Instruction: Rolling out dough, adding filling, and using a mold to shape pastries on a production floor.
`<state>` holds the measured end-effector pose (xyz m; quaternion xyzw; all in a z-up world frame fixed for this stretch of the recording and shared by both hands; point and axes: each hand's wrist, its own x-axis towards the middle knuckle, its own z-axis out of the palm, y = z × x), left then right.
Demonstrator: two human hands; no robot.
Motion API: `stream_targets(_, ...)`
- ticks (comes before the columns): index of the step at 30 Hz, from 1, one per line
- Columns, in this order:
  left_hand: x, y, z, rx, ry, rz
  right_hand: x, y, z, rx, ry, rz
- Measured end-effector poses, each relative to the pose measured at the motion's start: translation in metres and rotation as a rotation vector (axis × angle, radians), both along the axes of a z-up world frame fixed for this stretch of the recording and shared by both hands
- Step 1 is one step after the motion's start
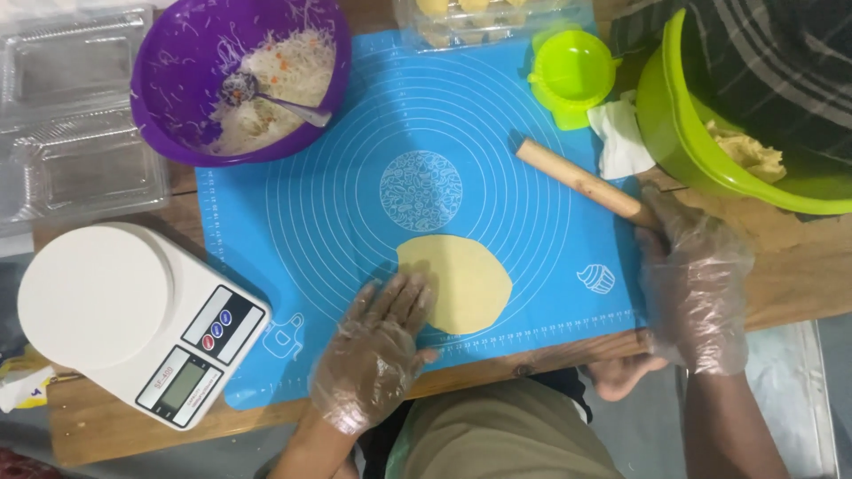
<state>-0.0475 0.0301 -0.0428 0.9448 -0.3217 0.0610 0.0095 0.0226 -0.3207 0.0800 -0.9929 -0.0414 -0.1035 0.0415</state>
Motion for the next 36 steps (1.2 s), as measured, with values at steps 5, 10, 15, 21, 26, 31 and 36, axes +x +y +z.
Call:
stream_targets(5, -0.002, -0.012, 0.032, 0.002, 0.039, -0.043, -0.006, 0.003, -0.006, 0.042, 0.029, -0.045)
stream_targets(10, -0.012, -0.018, 0.014, -0.07, 0.08, -0.148, -0.019, 0.035, 0.011, 0.249, 0.102, -0.037)
stream_targets(15, -0.017, -0.013, 0.008, -0.025, 0.482, -0.346, -0.042, 0.031, -0.025, 0.281, 0.032, 0.282)
stream_targets(21, 0.018, -0.01, 0.085, 0.291, -1.228, 0.253, -0.054, 0.043, -0.082, 0.176, 0.172, 0.403)
stream_targets(26, 0.047, -0.024, 0.062, -0.388, 0.028, 0.184, -0.063, 0.07, -0.054, 0.104, -0.138, 0.504)
stream_targets(31, 0.079, -0.035, 0.059, -0.057, 0.047, 0.295, -0.033, 0.084, -0.037, -0.023, -0.08, 0.442)
stream_targets(36, 0.113, -0.041, 0.056, -0.059, 0.0, 0.298, -0.014, 0.076, -0.051, -0.122, 0.203, 0.265)
